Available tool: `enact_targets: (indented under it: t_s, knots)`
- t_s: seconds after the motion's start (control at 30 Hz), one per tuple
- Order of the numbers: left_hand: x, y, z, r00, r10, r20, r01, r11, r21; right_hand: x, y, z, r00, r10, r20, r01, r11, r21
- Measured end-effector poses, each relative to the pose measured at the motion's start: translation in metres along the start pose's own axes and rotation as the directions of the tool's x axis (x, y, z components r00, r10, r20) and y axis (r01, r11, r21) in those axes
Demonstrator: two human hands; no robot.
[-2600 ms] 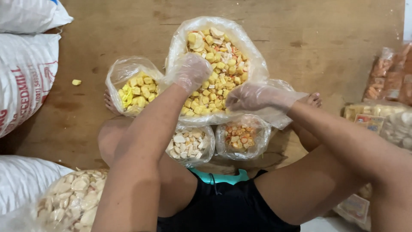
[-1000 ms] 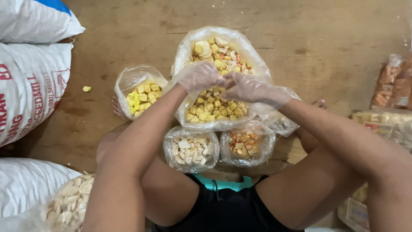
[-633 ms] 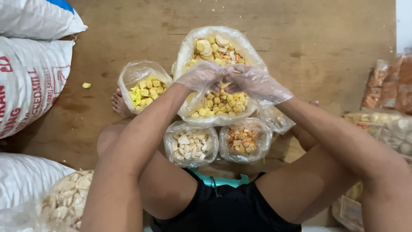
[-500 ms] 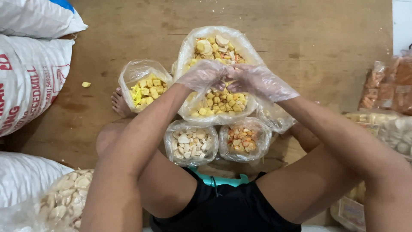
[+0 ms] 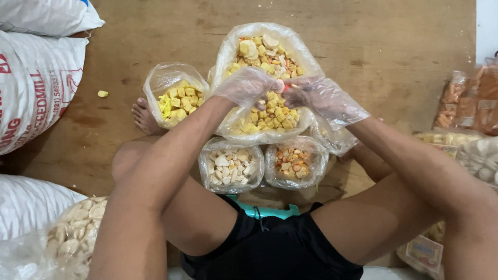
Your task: The person sits on the floor and sorts small snack pieces from a large plastic bag into smaller bags using gloved hands. The task involves repeatedly scooping and separating snack items by type or color into multiple containers.
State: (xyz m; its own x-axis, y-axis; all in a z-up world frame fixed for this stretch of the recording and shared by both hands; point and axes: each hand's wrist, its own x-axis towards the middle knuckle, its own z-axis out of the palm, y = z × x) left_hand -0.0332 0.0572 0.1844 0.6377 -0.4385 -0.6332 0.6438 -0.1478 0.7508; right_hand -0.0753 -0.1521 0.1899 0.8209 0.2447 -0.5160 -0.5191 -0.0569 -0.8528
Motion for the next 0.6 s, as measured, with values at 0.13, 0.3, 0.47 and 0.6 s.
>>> enact_targets:
  t_s: [0.13,0.3,0.47,0.6]
  knots:
    - [-0.004,-0.006,-0.003,0.996,-0.012,-0.093,0.017,0.998,0.056,-0.034,-0.032,0.011,0.999,0.026,-0.035,-0.027,0.999,-0.042]
    - [0.027,-0.031,-0.03,0.982,0.156,-0.108,-0.137,0.976,0.168,-0.051,-0.06,0.013,0.91,0.387,0.149,-0.156,0.651,-0.743]
    - [0.035,-0.033,-0.025,0.989,0.126,-0.071,-0.083,0.895,0.437,-0.067,-0.062,0.021,0.742,0.662,0.108,-0.114,0.283,-0.952]
    - [0.005,-0.003,0.002,0.997,0.043,-0.063,0.007,0.77,0.638,-0.077,-0.097,0.026,0.817,0.566,0.104,-0.041,0.239,-0.97]
